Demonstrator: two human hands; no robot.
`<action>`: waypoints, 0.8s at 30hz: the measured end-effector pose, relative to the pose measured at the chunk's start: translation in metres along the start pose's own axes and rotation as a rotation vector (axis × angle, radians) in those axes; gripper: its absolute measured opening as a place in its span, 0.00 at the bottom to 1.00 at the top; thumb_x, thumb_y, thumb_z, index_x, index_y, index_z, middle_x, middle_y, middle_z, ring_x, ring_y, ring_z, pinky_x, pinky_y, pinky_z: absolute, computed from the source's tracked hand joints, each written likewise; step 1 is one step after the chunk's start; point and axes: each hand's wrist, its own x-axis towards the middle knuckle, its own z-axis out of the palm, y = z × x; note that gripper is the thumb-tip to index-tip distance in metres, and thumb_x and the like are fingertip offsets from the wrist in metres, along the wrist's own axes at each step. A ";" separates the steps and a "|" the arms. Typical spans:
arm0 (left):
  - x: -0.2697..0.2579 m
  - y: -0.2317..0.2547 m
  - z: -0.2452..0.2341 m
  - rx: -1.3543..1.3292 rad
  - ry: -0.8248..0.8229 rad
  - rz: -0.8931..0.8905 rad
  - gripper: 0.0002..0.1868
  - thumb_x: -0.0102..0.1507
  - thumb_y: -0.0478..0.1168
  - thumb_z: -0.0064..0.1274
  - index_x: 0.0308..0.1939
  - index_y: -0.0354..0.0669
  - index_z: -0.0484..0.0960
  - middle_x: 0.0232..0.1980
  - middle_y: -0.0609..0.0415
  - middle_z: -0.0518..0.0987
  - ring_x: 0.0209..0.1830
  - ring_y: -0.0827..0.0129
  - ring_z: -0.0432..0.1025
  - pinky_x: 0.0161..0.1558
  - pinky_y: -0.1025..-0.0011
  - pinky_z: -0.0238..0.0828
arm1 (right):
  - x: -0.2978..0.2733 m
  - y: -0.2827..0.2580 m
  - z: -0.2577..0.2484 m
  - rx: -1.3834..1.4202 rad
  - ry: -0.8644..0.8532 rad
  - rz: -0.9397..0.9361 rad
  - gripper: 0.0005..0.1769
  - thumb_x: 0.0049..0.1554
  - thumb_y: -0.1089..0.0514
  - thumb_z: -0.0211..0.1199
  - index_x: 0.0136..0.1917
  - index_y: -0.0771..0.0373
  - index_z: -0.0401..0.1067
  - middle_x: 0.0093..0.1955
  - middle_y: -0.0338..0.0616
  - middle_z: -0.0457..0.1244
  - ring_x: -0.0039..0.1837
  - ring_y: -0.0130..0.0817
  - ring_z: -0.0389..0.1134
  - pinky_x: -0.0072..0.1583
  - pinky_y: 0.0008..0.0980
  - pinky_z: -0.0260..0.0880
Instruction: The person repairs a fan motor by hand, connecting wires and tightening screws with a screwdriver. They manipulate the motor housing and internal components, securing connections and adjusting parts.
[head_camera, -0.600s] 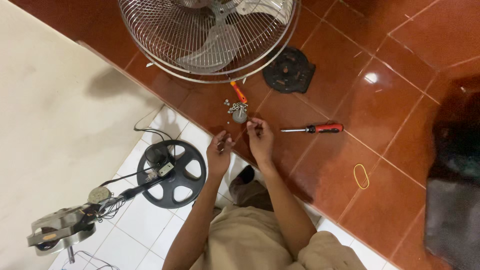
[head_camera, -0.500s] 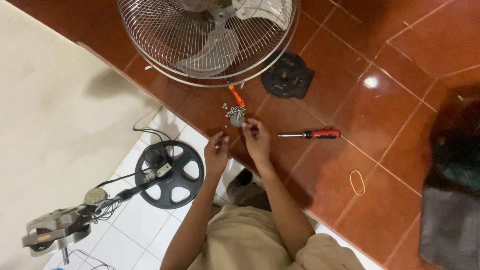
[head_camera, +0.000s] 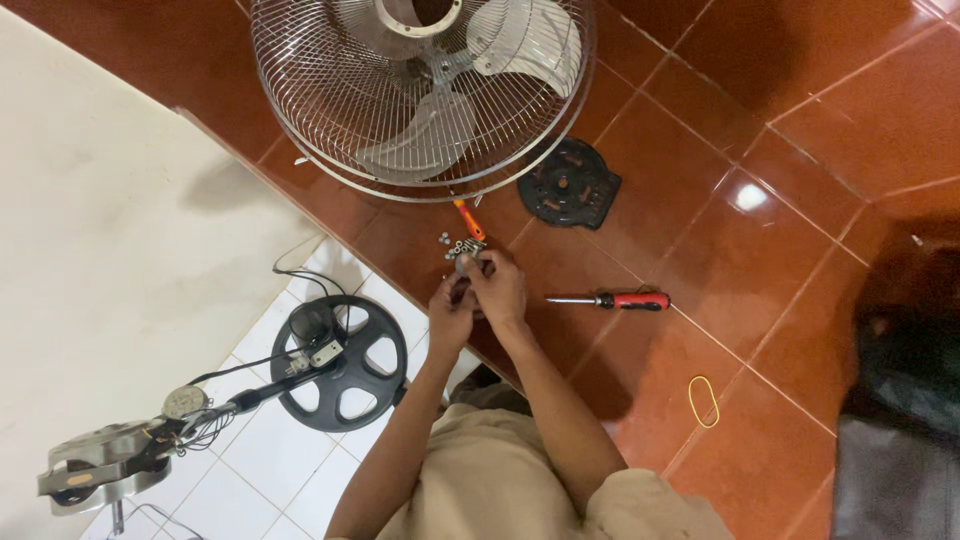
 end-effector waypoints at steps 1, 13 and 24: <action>0.000 -0.002 0.001 0.010 0.007 0.028 0.19 0.68 0.30 0.47 0.63 0.32 0.73 0.51 0.48 0.81 0.43 0.69 0.79 0.41 0.72 0.81 | 0.001 0.004 0.001 -0.018 0.009 -0.034 0.21 0.54 0.42 0.71 0.47 0.64 0.79 0.33 0.48 0.68 0.36 0.40 0.70 0.41 0.39 0.69; -0.011 -0.001 0.009 0.013 0.056 0.133 0.18 0.69 0.35 0.52 0.63 0.34 0.75 0.52 0.50 0.81 0.46 0.72 0.76 0.46 0.73 0.77 | -0.003 0.045 0.014 0.450 -0.071 0.090 0.09 0.59 0.58 0.69 0.43 0.67 0.75 0.35 0.37 0.66 0.37 0.20 0.64 0.40 0.24 0.64; -0.049 0.036 -0.032 -0.033 0.017 0.350 0.19 0.69 0.38 0.56 0.62 0.34 0.73 0.59 0.48 0.79 0.50 0.74 0.78 0.51 0.74 0.79 | -0.031 0.009 0.018 0.778 -0.348 0.325 0.06 0.60 0.60 0.60 0.41 0.61 0.72 0.33 0.34 0.62 0.33 0.21 0.60 0.36 0.22 0.58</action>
